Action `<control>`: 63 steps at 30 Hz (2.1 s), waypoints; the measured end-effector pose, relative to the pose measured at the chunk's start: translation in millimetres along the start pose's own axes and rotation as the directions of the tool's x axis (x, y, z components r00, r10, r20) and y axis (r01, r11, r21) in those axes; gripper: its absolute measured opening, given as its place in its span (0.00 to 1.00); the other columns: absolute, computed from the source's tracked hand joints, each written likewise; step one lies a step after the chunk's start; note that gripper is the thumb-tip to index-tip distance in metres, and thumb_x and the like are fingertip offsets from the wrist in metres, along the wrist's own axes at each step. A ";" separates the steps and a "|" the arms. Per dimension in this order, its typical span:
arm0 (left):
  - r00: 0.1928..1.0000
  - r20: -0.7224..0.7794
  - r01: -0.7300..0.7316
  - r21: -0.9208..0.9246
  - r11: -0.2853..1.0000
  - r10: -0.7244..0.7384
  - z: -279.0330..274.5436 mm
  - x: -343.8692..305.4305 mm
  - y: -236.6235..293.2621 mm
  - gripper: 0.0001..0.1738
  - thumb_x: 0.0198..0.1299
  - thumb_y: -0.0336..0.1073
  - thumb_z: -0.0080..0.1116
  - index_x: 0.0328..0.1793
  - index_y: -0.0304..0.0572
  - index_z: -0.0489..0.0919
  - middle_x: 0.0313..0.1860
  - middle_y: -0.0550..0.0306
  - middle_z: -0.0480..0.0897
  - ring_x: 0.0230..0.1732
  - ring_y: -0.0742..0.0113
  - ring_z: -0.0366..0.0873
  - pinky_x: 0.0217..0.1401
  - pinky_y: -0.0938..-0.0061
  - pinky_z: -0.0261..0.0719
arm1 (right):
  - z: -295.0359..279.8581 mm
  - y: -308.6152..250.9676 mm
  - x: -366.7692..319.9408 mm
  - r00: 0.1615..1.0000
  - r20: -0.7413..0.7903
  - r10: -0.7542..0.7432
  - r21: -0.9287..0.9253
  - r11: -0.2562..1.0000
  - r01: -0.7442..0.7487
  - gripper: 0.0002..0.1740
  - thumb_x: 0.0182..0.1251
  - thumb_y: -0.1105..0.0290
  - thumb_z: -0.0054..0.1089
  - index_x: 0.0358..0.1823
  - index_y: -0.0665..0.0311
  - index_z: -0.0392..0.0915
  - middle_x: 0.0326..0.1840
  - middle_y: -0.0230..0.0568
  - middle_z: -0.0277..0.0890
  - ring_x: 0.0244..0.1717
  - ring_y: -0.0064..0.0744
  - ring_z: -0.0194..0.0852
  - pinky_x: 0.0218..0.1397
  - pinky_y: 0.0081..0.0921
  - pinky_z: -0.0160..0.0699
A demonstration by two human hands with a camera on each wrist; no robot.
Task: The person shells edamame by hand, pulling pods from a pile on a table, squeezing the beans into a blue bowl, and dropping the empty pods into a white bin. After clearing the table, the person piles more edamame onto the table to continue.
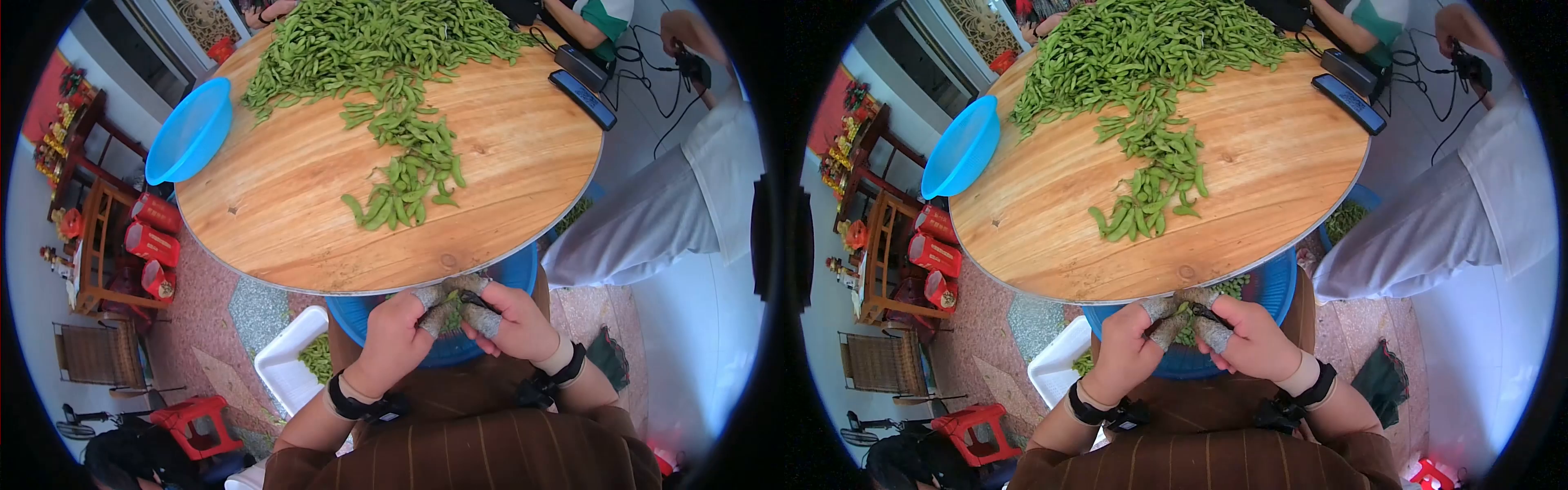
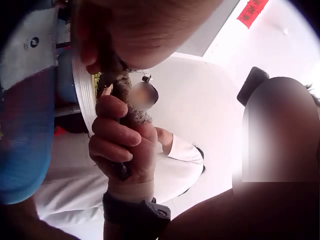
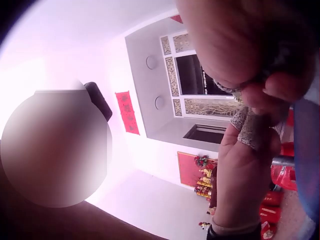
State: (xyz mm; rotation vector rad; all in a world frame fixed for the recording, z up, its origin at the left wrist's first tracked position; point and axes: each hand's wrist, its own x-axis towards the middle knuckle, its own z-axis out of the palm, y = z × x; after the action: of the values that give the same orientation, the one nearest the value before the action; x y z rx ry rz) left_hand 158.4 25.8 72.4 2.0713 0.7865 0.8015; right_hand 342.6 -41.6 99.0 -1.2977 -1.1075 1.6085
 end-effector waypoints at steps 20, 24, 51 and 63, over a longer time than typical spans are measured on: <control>0.995 0.089 -0.077 0.415 0.907 0.044 0.5 -19.1 -13.0 0.08 0.57 0.29 0.60 0.39 0.31 0.77 0.30 0.50 0.79 0.27 0.65 0.77 0.28 0.70 0.74 | 8.1 13.0 4.3 0.972 0.128 0.199 0.283 0.932 -0.228 0.14 0.73 0.69 0.46 0.57 0.61 0.69 0.26 0.29 0.69 0.17 0.15 0.62 0.16 0.14 0.63; 0.848 0.405 0.490 -0.358 0.795 -0.341 -9.2 -20.8 -18.1 0.09 0.65 0.34 0.53 0.42 0.34 0.77 0.31 0.56 0.79 0.26 0.71 0.74 0.27 0.73 0.71 | 3.8 21.7 1.7 0.960 0.160 0.229 0.298 0.916 -0.268 0.17 0.72 0.70 0.47 0.60 0.61 0.68 0.26 0.29 0.68 0.17 0.14 0.62 0.16 0.14 0.62; 0.890 0.300 0.380 -0.069 0.922 -0.344 13.9 -27.3 -30.1 0.24 0.53 0.16 0.43 0.58 0.28 0.59 0.36 0.47 0.83 0.30 0.62 0.81 0.35 0.72 0.79 | -8.9 65.8 29.6 0.940 0.062 -0.337 -0.665 0.688 0.290 0.10 0.51 0.70 0.63 0.33 0.65 0.74 0.28 0.51 0.76 0.31 0.52 0.77 0.34 0.37 0.76; 0.820 0.463 0.524 -0.375 0.765 -0.336 -9.5 -52.7 -33.9 0.26 0.55 0.19 0.49 0.62 0.31 0.61 0.37 0.47 0.83 0.33 0.61 0.82 0.38 0.69 0.79 | -3.6 50.8 22.7 0.948 0.113 -0.298 -0.735 0.616 0.282 0.10 0.56 0.69 0.64 0.37 0.66 0.77 0.25 0.45 0.74 0.29 0.37 0.77 0.33 0.29 0.74</control>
State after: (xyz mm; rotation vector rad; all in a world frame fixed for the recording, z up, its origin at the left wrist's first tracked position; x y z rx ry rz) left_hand 110.2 8.2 35.1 1.4288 0.7230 0.2797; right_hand 339.7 -36.1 43.6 -1.5066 -1.9827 0.8811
